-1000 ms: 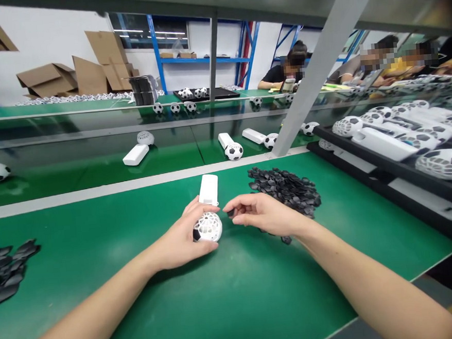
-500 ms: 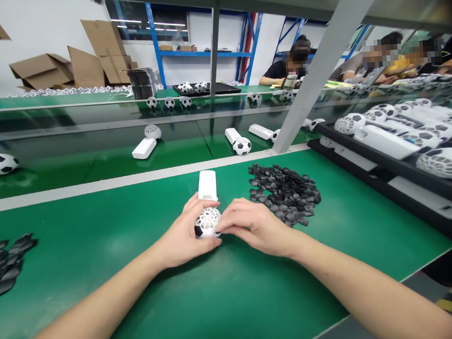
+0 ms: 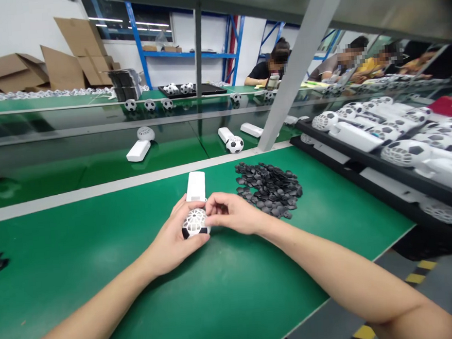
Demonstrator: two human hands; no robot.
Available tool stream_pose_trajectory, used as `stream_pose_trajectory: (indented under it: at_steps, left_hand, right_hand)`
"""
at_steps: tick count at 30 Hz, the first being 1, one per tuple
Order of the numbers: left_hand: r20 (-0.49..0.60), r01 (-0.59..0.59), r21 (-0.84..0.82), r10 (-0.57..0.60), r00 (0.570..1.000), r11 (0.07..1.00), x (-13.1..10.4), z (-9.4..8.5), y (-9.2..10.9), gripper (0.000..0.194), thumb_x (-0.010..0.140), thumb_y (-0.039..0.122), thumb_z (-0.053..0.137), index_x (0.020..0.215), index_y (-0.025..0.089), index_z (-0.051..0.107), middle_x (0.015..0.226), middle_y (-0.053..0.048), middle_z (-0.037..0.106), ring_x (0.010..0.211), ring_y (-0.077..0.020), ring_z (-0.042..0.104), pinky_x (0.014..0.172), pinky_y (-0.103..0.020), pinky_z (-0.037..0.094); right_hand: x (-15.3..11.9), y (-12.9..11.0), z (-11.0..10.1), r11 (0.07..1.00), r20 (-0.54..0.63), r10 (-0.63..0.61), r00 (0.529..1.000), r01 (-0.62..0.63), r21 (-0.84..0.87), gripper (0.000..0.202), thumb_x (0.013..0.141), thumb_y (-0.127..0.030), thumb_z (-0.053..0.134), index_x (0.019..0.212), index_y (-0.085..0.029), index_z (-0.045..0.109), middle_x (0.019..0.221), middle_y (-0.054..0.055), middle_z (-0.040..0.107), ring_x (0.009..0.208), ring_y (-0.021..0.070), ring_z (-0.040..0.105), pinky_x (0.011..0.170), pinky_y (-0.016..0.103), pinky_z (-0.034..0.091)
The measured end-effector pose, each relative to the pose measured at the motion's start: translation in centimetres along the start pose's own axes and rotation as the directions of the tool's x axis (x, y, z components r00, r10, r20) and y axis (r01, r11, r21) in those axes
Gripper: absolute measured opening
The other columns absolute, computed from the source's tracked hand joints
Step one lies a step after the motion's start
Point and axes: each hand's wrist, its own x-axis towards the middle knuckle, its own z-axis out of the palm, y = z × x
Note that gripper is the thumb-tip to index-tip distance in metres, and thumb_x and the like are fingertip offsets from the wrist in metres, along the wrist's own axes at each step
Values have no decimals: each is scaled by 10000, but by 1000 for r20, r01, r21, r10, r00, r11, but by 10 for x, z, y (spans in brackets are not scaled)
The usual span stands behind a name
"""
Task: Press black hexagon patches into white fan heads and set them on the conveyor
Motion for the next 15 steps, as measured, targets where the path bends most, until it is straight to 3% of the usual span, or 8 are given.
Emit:
stream_pose_trajectory:
  at_steps: [2,4,7,11,15]
  left_hand:
    - [16,26,11,-27,1000,1000,0,-1,0,485,735,320,577,1191,264,421,1386,-66,303,1317,-285,176,1019,-458,283]
    - [23,55,19,-56,998,998,1,-2,0,500,716,348,606,1177,269,431,1407,-74,258,1300,-307,218,994,-458,316]
    - [52,59,30,-61,997,998,2,-5,1,479,713,342,610,1156,278,440,1406,-61,259,1291,-308,235,1006,-456,292]
    - [114,22,79,-31,993,997,4,-13,3,455,686,274,603,1121,275,471,1356,-53,282,1270,-305,252,1017,-455,272]
    - [117,164,83,-173,978,983,6,-26,4,520,660,310,618,1152,265,455,1184,-60,389,1044,-271,476,869,-403,425]
  right_hand:
    - [3,6,-18,971,-109,76,991,-98,-217,145,792,-320,567,793,-175,567,767,-2,562,684,104,500,652,233,416]
    - [3,11,-36,838,-273,180,945,-293,-461,114,782,-289,579,815,-182,601,856,26,586,766,133,523,688,253,403]
    - [1,18,-54,668,-362,312,879,-474,-574,98,739,-250,623,817,-191,626,872,43,614,799,170,547,643,259,389]
    - [1,25,-57,678,-333,350,876,-482,-555,63,730,-195,621,792,-197,613,784,14,639,711,150,565,576,237,374]
    - [0,23,-55,726,-294,314,903,-428,-539,69,748,-163,593,810,-191,579,752,-1,626,676,125,552,577,219,382]
